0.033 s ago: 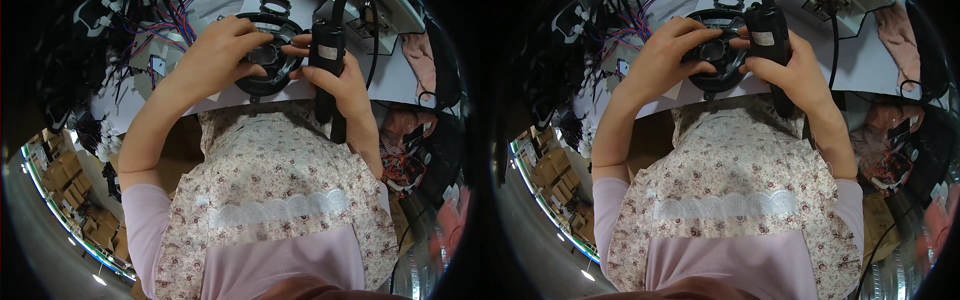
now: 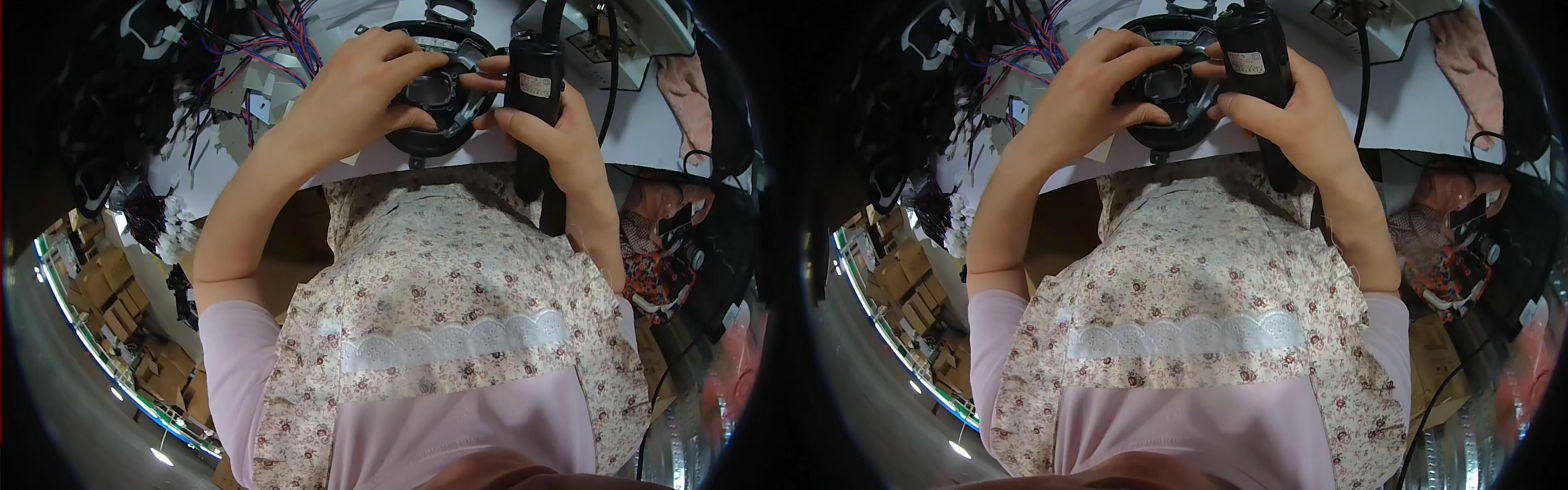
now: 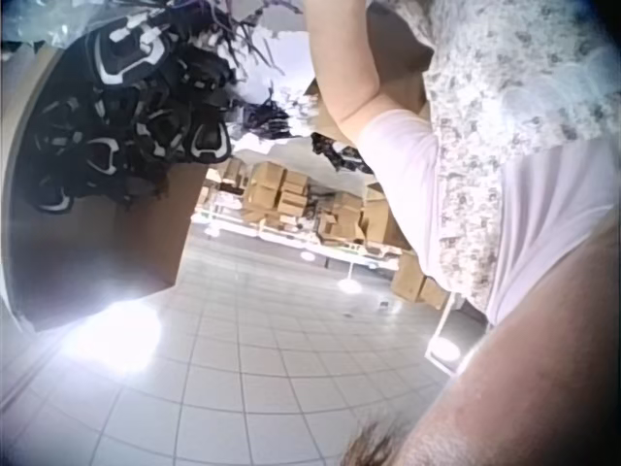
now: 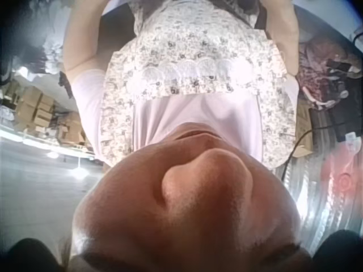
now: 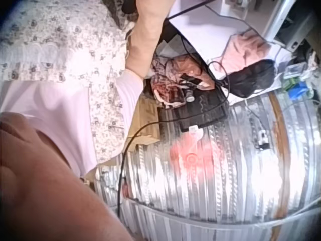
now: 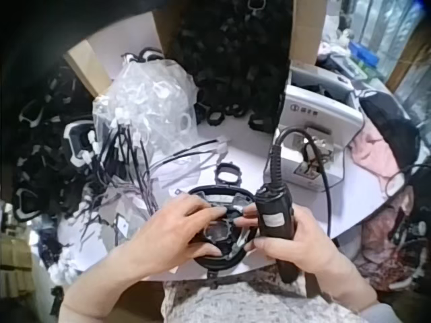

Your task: Assembling the internal electronic and reflective components of a head-mounted mask using a heat-bonding tool.

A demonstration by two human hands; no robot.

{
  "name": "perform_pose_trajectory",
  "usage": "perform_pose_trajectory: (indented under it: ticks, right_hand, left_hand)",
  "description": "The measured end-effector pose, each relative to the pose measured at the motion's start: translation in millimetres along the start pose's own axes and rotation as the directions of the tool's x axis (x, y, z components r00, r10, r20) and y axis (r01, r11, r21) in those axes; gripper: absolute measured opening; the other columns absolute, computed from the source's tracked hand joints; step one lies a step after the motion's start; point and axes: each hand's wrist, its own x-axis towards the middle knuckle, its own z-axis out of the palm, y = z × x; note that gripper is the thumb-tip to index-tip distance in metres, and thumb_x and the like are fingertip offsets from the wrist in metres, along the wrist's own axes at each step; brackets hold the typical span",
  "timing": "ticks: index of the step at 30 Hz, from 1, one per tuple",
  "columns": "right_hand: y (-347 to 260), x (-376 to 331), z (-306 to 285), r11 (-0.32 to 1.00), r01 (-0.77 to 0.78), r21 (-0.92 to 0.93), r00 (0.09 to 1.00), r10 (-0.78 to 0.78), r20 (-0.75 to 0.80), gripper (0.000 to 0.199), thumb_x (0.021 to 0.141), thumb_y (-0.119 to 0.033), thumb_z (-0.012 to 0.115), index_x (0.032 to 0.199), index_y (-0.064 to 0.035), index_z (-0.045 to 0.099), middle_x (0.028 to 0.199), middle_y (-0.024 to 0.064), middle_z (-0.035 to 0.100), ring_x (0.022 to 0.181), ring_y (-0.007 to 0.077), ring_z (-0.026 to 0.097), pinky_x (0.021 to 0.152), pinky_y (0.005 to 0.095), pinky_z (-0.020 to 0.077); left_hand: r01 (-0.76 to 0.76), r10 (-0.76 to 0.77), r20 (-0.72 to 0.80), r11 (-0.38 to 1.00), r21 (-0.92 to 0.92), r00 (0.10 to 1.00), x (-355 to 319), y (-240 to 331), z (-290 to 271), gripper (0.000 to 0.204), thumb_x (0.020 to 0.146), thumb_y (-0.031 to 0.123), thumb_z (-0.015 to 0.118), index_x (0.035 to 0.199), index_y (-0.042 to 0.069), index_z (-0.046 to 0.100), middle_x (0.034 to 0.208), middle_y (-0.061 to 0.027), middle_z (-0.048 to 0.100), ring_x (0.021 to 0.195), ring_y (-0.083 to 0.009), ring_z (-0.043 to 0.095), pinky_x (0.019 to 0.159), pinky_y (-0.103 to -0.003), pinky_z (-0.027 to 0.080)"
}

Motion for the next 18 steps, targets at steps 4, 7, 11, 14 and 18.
perform_pose_trajectory:
  ticks: [4, 7, 11, 14, 18]
  right_hand:
    - [-4.2, 4.0, -6.4, 1.0, -0.006, -0.022, 1.0, 0.006, -0.017, 0.047, 0.089, -0.01, 0.07, 0.133, -0.0011, 0.059, 0.121, 0.01, 0.073, 0.091, 0.0125, 0.072, 0.069, 0.0249, 0.0529]
    - [-10.7, 9.6, -7.3, 0.998, -0.033, -0.045, 0.999, 0.032, -0.025, 0.046, 0.089, -0.013, 0.071, 0.132, -0.0012, 0.06, 0.118, 0.0078, 0.074, 0.087, 0.0115, 0.071, 0.065, 0.0237, 0.0509]
    - [-11.6, 14.5, -9.7, 0.997, -0.038, -0.064, 0.999, 0.037, -0.012, 0.045, 0.088, -0.014, 0.071, 0.13, -0.0011, 0.061, 0.116, 0.008, 0.075, 0.084, 0.0118, 0.071, 0.065, 0.0234, 0.0506]
    - [-11.5, 16.3, -8.8, 0.998, -0.022, -0.059, 1.0, 0.022, -0.007, 0.044, 0.088, -0.014, 0.071, 0.129, -0.0013, 0.061, 0.116, 0.0085, 0.075, 0.084, 0.0124, 0.071, 0.065, 0.0234, 0.0506]
    - [-2.5, 16.0, -11.4, 0.999, 0.017, -0.029, 1.0, -0.018, -0.02, 0.043, 0.088, -0.012, 0.07, 0.129, -0.0012, 0.062, 0.116, 0.009, 0.074, 0.085, 0.0139, 0.072, 0.066, 0.0231, 0.0506]
  left_hand:
    - [0.111, -0.124, -0.069, 0.981, -0.162, 0.99, -5.0, 2.0, 0.2, 0.052, 0.074, 0.025, 0.087, 0.121, 0.009, 0.071, 0.116, -0.0095, 0.067, 0.101, -0.0283, 0.067, 0.087, -0.039, 0.055]
    - [0.13, -0.141, -0.077, 0.983, -0.132, 0.987, -7.7, 2.8, 3.5, 0.049, 0.076, 0.027, 0.086, 0.119, 0.009, 0.072, 0.114, -0.0092, 0.068, 0.1, -0.0277, 0.068, 0.087, -0.038, 0.055]
    - [0.157, -0.169, -0.097, 0.98, -0.119, 0.981, -9.7, 7.1, 8.0, 0.046, 0.077, 0.027, 0.085, 0.118, 0.01, 0.072, 0.113, -0.0085, 0.068, 0.103, -0.0285, 0.067, 0.089, -0.038, 0.054]
    - [0.16, -0.171, -0.095, 0.981, -0.114, 0.981, -10.0, 6.8, 8.8, 0.047, 0.076, 0.027, 0.086, 0.117, 0.009, 0.072, 0.113, -0.0089, 0.068, 0.105, -0.029, 0.066, 0.09, -0.038, 0.053]
    - [0.188, -0.221, -0.164, 0.963, -0.194, 0.961, -9.9, 11.0, 10.3, 0.051, 0.072, 0.026, 0.088, 0.115, 0.006, 0.072, 0.112, -0.0105, 0.067, 0.104, -0.0289, 0.066, 0.089, -0.038, 0.053]
